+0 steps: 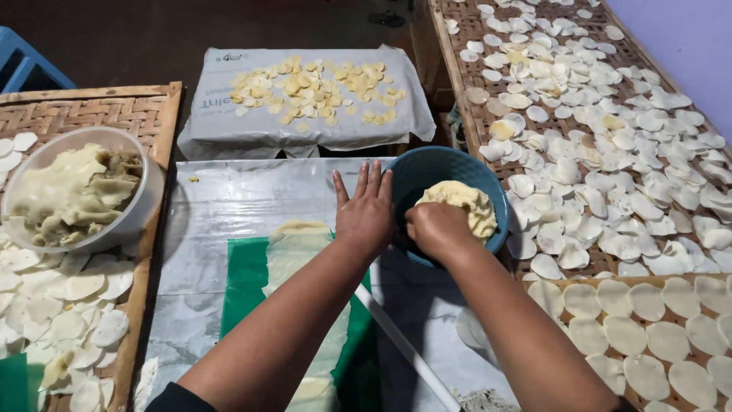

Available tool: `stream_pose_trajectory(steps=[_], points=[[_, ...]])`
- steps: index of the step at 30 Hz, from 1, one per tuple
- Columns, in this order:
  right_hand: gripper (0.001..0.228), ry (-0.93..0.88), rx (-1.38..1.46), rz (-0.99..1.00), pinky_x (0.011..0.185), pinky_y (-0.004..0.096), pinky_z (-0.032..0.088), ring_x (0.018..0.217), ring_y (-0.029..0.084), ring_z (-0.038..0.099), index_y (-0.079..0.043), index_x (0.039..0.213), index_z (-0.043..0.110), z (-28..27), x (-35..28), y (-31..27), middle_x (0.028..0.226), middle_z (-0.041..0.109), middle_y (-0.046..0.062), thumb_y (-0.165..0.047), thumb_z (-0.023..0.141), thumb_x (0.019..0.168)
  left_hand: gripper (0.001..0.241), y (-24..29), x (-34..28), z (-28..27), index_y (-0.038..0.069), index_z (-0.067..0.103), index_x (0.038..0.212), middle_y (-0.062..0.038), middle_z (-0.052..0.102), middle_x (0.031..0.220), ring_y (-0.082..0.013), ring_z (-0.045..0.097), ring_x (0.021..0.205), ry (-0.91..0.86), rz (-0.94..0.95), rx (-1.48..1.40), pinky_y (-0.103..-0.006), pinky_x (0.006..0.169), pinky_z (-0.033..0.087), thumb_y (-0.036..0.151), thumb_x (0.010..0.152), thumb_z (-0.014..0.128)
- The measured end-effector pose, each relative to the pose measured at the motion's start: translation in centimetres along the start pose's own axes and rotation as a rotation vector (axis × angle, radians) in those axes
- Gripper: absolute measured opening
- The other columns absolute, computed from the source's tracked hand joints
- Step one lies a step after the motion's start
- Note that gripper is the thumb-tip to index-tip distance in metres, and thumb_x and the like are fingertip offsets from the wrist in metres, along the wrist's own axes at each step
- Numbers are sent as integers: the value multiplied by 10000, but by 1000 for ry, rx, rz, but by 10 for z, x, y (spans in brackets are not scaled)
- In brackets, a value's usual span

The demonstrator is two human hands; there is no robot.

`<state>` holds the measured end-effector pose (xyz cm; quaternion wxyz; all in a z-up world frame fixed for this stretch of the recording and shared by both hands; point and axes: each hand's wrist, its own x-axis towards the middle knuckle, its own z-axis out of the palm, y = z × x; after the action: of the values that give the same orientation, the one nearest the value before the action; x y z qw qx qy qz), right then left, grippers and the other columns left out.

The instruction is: Rolling out small portions of dough into thin sheets using a rolling pin

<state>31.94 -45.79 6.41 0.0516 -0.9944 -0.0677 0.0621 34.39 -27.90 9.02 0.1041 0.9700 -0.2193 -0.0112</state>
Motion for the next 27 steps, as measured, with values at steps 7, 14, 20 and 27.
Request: stream_pose_trajectory(steps=[7,14,20,27], points=[[611,19,105,332,1009,631,509,1301,458,546,-16,1352,627,-55,-6,73,1291,617,232,-405,745,897,1000,48,11,-20,82,302,1603,-166,272,1690,-347,173,1589,72,240,-202,-731,1217,-24,470,795,745],[354,138,97,298,933,520,571,1125,361,654,-198,1133,719,-33,-5,78,1033,692,79,-379,759,832,1200,90,35,17,124,82,1649,-104,117,1733,-312,42,1605,-183,185,-144,-760,1190,-127,668,783,710],[333,284,383,237,929,481,550,1077,352,667,-205,1081,726,-25,-21,95,1014,721,105,-351,796,790,1051,91,34,15,143,120,1647,-84,173,1722,-304,63,1602,-209,126,-141,-755,1181,-166,588,860,654],[507,141,152,200,1016,523,540,1252,384,614,-153,1298,691,-76,-55,67,1364,678,75,-205,782,802,1018,92,33,21,167,126,1653,-75,161,1731,-295,70,1604,-201,135,-103,-747,1188,-160,641,893,609]])
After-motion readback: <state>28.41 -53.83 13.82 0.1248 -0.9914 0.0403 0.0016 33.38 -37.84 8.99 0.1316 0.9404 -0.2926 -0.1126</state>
